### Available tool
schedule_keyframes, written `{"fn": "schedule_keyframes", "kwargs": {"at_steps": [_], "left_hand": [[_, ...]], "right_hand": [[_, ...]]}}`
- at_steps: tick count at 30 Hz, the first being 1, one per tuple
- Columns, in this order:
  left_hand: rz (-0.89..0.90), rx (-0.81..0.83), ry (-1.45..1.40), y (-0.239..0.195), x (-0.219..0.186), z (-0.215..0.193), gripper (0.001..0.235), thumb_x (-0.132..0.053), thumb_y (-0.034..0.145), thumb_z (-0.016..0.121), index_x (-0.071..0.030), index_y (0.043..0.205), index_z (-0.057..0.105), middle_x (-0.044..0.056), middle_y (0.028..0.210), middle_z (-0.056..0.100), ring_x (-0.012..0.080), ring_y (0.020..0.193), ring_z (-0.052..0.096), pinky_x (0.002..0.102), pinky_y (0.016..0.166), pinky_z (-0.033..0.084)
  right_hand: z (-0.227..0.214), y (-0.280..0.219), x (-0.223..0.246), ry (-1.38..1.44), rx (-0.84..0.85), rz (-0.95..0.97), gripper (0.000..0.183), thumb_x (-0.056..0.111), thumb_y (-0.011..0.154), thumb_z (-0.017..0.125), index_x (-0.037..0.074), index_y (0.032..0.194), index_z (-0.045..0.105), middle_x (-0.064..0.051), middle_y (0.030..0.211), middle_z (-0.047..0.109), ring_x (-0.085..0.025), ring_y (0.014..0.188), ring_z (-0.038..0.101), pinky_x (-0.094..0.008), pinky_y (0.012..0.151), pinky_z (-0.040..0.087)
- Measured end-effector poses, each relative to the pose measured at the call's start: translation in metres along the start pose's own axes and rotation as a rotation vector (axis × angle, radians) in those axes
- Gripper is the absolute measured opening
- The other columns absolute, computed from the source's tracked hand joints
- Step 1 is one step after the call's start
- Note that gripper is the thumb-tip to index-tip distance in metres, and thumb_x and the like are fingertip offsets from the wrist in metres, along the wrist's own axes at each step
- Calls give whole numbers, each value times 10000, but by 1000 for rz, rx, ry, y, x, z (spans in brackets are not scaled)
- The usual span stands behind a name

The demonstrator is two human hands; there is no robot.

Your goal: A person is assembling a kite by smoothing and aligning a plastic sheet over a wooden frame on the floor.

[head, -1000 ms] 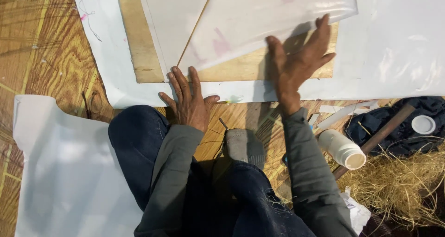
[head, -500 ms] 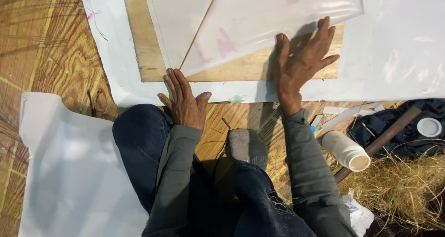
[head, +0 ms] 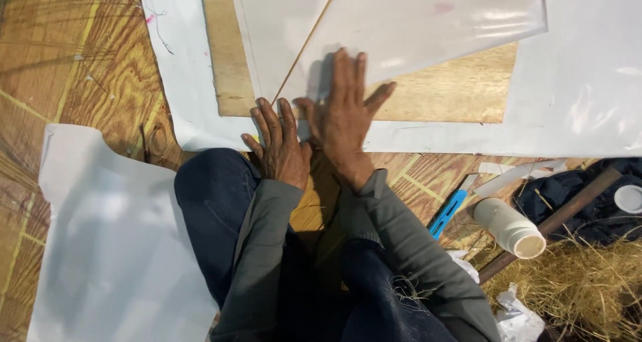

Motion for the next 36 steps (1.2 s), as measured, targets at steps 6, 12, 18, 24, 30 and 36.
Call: {"fn": "schedule_keyframes", "kwargs": {"at_steps": [6, 12, 18, 24, 30, 36], "left_hand": [[-23, -37, -9, 0, 4, 1, 1062, -630, 1071, 584, -97, 1668, -113, 140, 1749, -115, 406, 1620, -95, 817, 1215, 67], [-3, -66, -102, -1, 2, -1, 1032, -588, 1094, 588, -131, 1675, -133, 124, 1753, -152, 399, 1629, -129, 821, 1212, -34], [25, -89, -139, -1, 8, 1, 1033, -627, 1075, 564, -115, 1695, -84, 124, 1770, -123, 404, 1643, -100, 810, 1187, -49], [2, -122, -175, 2, 10, -6, 939, -591, 1094, 541, -98, 1714, 35, 140, 1763, -99, 433, 1637, -71, 783, 1218, -26], [-30, -205, -272, 1, 17, -23, 894, -539, 1124, 532, -37, 1712, 82, 166, 1761, -90, 396, 1641, -92, 772, 1228, -29], [23, -172, -67, 8, -14, -41, 940, -622, 1095, 492, -36, 1688, 58, 220, 1753, -13, 385, 1640, -26, 757, 1237, -60]], "right_hand": [[-41, 15, -91, -75, 15, 163, 1030, 827, 1016, 472, 130, 1680, 105, -51, 1782, 171, -318, 1701, 133, -774, 1303, -104], [-82, 37, -203, -97, -58, 378, 1168, 920, 920, 466, 139, 1693, 71, -82, 1800, 156, -295, 1703, 61, -804, 1282, -106], [-136, 56, -248, 287, -337, 239, 637, 453, 1217, 563, 182, 1669, 205, -182, 1688, 380, -377, 1608, 414, -598, 1324, 428], [-131, 74, -301, 383, -223, 216, 535, 52, 1173, 585, 161, 1608, 294, -132, 1194, 739, -234, 936, 596, -431, 836, 507], [-128, 73, -311, 443, -179, 431, 532, 165, 1061, 633, -30, 1508, 419, -100, 995, 668, -221, 929, 672, -418, 799, 584], [-133, 48, -249, 503, -123, 627, 561, 182, 1009, 619, -76, 1471, 433, -43, 892, 700, -165, 857, 702, -343, 749, 624]]}}
Point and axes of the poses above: each hand's wrist, its own y-axis towards the middle knuckle, its own z-axis out of the palm, x = y × z, the point moved 10 cm from there along y, towards the middle knuckle
